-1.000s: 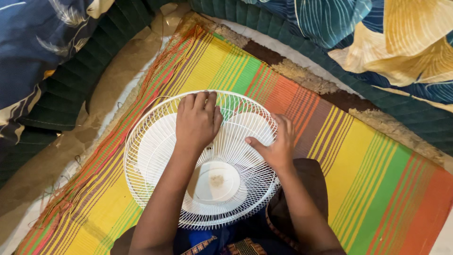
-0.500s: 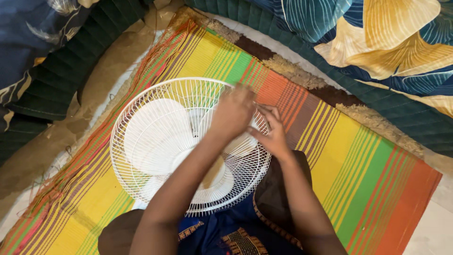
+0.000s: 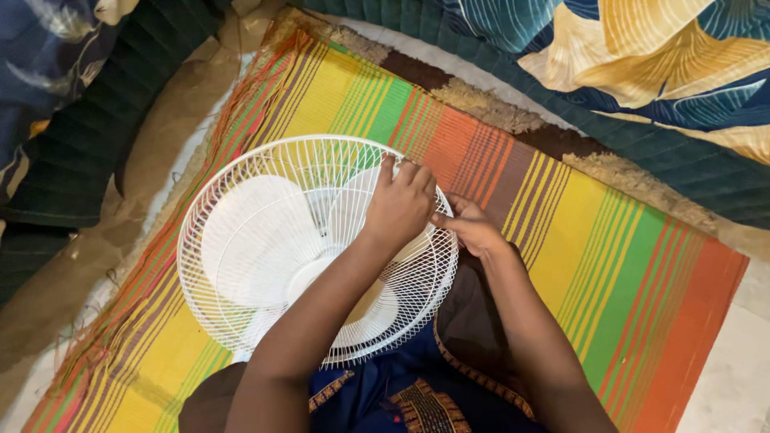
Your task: The person assembles a white table fan by attaching the front grille to the fan head and securing it with a screw. They use a screwdriver to tighten the screw at the base of the fan head.
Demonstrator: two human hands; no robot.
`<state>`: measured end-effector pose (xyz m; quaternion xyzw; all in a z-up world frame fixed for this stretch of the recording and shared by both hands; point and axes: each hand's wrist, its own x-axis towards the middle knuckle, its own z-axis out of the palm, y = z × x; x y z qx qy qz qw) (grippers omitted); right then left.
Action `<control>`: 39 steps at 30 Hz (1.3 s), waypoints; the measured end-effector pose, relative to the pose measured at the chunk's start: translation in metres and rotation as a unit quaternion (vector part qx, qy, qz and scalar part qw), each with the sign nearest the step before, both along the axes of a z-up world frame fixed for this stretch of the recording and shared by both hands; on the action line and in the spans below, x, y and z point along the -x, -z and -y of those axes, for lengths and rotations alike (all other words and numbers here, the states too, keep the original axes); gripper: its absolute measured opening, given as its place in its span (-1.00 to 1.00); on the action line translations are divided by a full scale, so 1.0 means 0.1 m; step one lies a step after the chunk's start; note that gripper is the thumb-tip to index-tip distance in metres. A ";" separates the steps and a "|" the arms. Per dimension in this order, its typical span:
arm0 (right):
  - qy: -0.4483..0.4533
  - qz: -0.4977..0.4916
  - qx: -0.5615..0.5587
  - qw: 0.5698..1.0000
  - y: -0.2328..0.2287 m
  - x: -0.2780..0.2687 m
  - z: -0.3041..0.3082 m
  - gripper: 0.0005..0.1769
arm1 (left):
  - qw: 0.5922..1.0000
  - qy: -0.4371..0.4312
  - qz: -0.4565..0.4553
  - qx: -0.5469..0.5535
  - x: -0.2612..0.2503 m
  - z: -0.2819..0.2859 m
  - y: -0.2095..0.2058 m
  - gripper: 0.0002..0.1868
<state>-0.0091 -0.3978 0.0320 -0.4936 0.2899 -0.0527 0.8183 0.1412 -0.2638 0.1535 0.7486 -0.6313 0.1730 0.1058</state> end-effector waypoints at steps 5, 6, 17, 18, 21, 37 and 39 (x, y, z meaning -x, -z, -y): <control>0.021 0.012 0.002 1.000 0.07 -0.07 -0.04 -0.36 | 1.000 -0.003 0.019 -0.005 -0.04 -0.01 -0.01 -0.65; 0.027 0.012 -0.001 1.000 0.09 -0.07 -0.06 -0.36 | 1.000 0.000 0.019 -0.007 -0.04 -0.01 -0.01 -0.64; 0.000 0.108 -0.059 0.992 0.19 -0.26 -0.03 -0.31 | 0.997 0.013 -0.061 0.045 -0.49 0.01 0.05 -0.72; -0.003 0.110 -0.060 0.992 0.20 -0.21 -0.07 -0.30 | 0.996 0.004 -0.077 0.040 -0.62 -0.05 0.03 -0.78; -0.026 0.098 -0.054 0.993 0.15 -0.13 -0.16 -0.25 | 0.995 -0.007 -0.087 0.043 -1.08 -0.19 -0.07 -0.80; 0.001 0.070 0.015 0.997 -0.58 -0.65 -1.01 -0.29 | 0.960 -0.219 -0.170 0.035 -0.76 -0.72 -0.11 -0.25; -0.012 0.091 0.022 0.996 -0.56 -0.78 -1.03 -0.32 | 0.950 -0.248 -0.188 0.021 -0.81 -0.81 -0.18 -0.21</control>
